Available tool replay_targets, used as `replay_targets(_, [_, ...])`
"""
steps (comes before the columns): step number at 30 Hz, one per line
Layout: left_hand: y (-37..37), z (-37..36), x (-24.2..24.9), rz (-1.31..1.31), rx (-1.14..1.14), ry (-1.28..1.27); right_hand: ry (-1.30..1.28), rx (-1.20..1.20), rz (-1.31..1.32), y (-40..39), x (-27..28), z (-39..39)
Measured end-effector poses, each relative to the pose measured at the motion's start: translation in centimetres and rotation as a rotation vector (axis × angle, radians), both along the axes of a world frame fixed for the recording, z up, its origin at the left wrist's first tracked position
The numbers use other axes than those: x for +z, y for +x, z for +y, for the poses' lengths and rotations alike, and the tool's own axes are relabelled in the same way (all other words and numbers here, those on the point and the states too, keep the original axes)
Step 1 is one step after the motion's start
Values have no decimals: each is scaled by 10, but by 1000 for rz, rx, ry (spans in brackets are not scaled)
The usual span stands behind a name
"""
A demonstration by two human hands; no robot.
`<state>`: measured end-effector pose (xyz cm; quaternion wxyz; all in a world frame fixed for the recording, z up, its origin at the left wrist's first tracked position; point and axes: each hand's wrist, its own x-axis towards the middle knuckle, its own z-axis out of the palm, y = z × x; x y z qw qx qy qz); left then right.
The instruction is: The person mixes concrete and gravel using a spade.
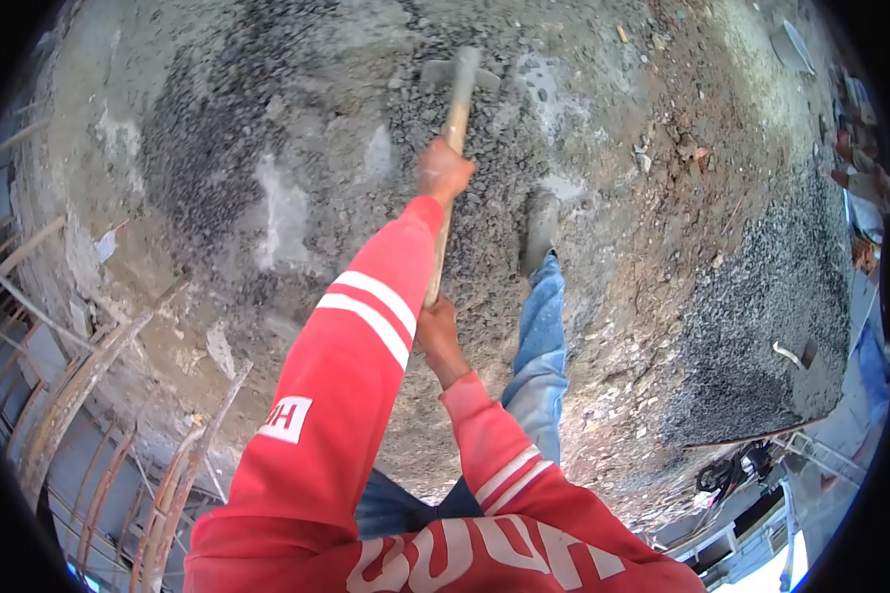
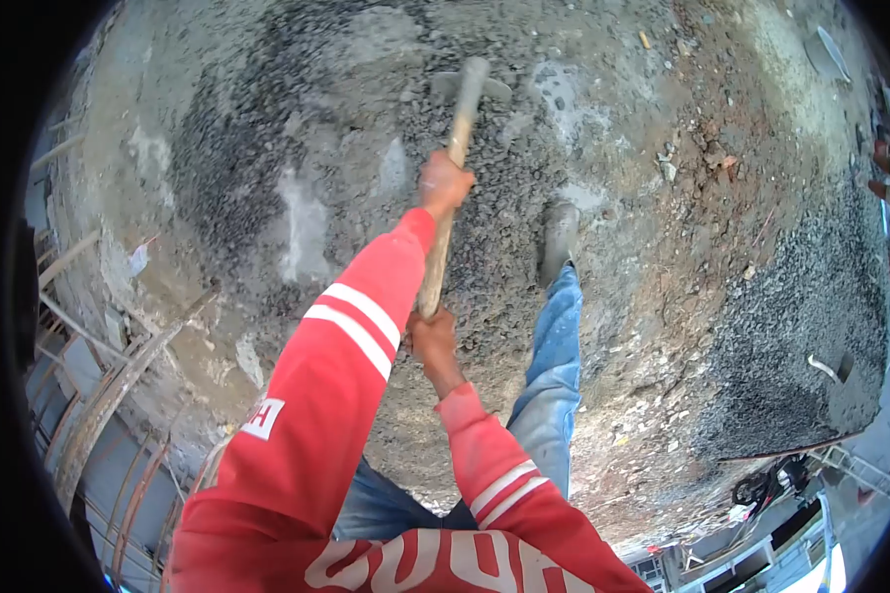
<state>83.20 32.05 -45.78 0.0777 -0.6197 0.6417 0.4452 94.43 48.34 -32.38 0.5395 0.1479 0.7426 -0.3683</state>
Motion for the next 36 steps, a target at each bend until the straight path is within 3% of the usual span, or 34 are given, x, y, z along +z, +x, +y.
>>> replay_targets(2, [8,-1,4,-52,-29,-71,-149,-203,-221,15,-6,7])
replay_targets(4, [40,5,16,58,-9,15,-118,-133,-250,29,8,14])
replay_targets(8, [130,25,30,1,148,137,-16,5,-285,92,41,35])
replay_targets(10, [185,47,31,39,217,120,-13,254,3,142,34,67])
replay_targets(13, [215,60,79,-53,171,-29,-117,376,162,176,33,102])
replay_targets(16, [219,53,109,-4,332,-53,-133,499,208,137,44,98])
replay_targets(18, [195,20,148,260,542,-74,-235,594,389,96,23,78])
replay_targets(20, [154,-28,189,507,652,-201,-405,632,473,43,1,26])
replay_targets(21, [141,-54,187,575,635,-278,-484,623,603,23,-15,-3])
replay_targets(22, [120,-84,201,617,677,-308,-489,663,522,-2,-18,-38])
replay_targets(25, [93,-156,119,539,543,-639,-554,740,551,-29,-58,-92])
replay_targets(26, [87,-164,83,527,475,-754,-460,730,498,-24,-74,-94])
replay_targets(27, [90,-161,37,532,481,-747,-365,717,451,-19,-86,-94])
replay_targets(29, [113,-138,-45,178,520,-513,-197,755,405,-3,-84,-74])
replay_targets(31, [152,-121,-48,160,713,-42,-33,782,349,35,-69,-56])
replay_targets(33, [196,-98,-65,181,727,67,32,843,326,62,-52,-47])
replay_targets(36, [230,-46,-51,217,827,105,105,912,309,93,-45,-3])
